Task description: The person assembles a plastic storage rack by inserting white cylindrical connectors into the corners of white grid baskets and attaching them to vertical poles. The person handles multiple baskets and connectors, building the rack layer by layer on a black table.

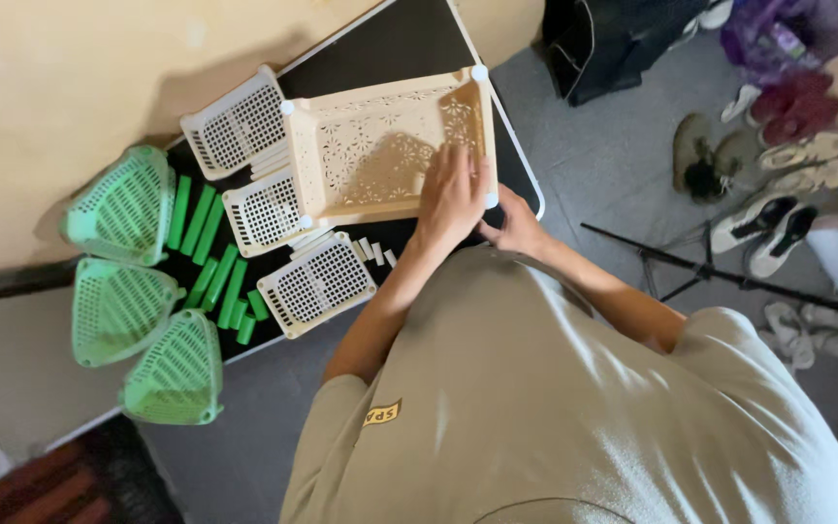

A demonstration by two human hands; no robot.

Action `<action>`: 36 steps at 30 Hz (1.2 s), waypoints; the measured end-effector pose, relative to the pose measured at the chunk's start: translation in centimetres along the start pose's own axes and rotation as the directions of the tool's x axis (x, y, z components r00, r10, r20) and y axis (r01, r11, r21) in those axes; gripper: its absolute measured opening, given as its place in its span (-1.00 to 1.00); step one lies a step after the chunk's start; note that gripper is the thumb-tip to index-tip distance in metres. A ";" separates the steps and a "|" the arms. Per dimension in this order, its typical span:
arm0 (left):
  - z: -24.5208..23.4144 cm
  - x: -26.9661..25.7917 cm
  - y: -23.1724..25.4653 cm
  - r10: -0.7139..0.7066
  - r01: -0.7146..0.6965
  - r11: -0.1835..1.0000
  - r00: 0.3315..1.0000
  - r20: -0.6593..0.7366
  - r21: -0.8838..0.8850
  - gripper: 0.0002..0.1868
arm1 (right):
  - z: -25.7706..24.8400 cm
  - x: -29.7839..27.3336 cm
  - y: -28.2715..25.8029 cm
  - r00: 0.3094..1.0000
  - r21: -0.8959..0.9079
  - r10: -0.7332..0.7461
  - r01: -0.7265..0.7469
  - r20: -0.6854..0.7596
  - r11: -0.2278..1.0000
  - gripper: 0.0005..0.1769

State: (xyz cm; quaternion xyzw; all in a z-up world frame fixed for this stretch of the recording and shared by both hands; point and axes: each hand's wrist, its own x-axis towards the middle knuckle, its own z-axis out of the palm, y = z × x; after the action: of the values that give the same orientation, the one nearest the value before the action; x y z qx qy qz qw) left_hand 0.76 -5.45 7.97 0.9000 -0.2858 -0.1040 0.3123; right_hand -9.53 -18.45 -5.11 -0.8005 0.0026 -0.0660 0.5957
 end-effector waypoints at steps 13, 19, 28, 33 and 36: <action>6.0 0.5 -1.0 0.065 -0.043 0.986 0.988 -0.137 0.162 -0.45 | 0.9 1.8 9.8 1.000 -0.074 0.016 -0.016 0.002 0.997 -0.32; 2.9 0.0 0.5 0.103 -0.091 0.994 0.961 -0.256 0.061 -0.48 | -1.0 3.3 7.0 0.998 -0.104 -0.034 0.040 0.052 0.994 -0.35; -1.8 -10.5 -12.7 -0.233 -0.360 0.836 0.449 -0.863 -0.413 -0.75 | -3.9 4.4 7.7 0.977 -0.128 0.212 -0.210 -0.002 0.969 -0.87; -1.4 -10.0 -21.5 -0.349 -0.202 0.766 0.667 -0.659 -0.610 -0.40 | -3.8 1.8 5.0 0.991 0.027 0.124 -0.123 -0.040 0.992 -0.46; 0.3 -8.4 -24.1 -0.229 -0.179 0.770 0.818 -0.527 -0.612 -0.34 | -2.2 0.2 4.0 0.992 0.232 -0.098 0.113 -0.076 0.966 -0.22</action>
State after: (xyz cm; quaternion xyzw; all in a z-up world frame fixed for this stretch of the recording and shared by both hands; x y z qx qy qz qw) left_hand 4.66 14.77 -7.16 0.7316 -0.1130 0.0770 0.6678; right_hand -9.28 -21.67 -8.28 -0.7206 -0.0288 -0.1230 0.6818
